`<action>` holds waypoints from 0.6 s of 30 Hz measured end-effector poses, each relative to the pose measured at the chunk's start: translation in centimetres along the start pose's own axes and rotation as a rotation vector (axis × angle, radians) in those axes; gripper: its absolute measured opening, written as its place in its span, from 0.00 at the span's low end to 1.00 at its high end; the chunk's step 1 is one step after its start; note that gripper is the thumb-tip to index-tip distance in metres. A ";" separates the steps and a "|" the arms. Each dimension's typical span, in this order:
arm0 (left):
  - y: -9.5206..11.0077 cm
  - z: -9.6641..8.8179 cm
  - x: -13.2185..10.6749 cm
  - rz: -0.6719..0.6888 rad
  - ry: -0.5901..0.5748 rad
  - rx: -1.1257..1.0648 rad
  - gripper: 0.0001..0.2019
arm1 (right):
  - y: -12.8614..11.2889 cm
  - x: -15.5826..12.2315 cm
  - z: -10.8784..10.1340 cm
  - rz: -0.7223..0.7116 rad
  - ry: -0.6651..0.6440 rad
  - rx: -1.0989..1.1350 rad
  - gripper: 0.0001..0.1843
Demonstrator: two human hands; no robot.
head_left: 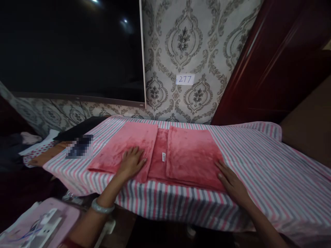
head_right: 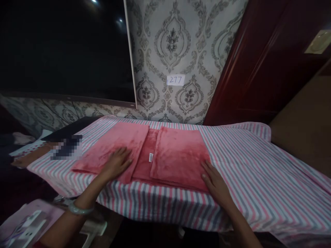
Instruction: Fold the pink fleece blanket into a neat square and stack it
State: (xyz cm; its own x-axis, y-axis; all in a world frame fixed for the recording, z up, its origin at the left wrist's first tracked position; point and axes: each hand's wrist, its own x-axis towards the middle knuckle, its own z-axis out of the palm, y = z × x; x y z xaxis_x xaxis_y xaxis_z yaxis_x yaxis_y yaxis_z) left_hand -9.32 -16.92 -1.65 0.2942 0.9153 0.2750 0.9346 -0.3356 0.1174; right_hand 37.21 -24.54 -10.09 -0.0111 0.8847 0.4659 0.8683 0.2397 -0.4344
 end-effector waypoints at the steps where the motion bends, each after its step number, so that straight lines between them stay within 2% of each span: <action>1: 0.2 -0.4 0.8 0.040 0.011 -0.027 0.24 | 0.0 0.0 0.0 -0.001 0.002 0.004 0.30; 3: 0.9 -1.0 2.8 0.096 0.016 -0.070 0.22 | -0.1 0.0 0.0 -0.004 0.003 0.010 0.30; 6: 2.4 -1.2 6.8 0.081 -0.050 -0.078 0.25 | -0.3 0.0 0.0 0.004 0.009 0.008 0.30; 9: 3.3 -0.6 10.9 0.057 -0.111 -0.064 0.34 | -0.4 0.0 0.1 0.002 0.006 0.012 0.29; 11: 3.4 0.2 12.9 0.046 -0.143 -0.061 0.37 | -0.4 0.0 0.2 -0.002 0.007 0.016 0.29; 14: 3.1 1.9 14.1 0.026 -0.197 -0.056 0.33 | -0.3 0.0 0.4 -0.001 0.015 0.023 0.30; 18: 2.8 3.7 13.9 0.006 -0.203 -0.074 0.31 | -0.4 0.0 0.5 -0.001 0.008 0.046 0.30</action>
State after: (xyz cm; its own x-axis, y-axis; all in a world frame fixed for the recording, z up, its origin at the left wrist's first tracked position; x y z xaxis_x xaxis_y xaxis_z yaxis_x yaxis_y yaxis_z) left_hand -1.93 -4.34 -1.02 0.3404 0.9369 0.0793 0.9179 -0.3494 0.1882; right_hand 36.62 -24.38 -10.33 -0.0082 0.8814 0.4722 0.8444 0.2591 -0.4690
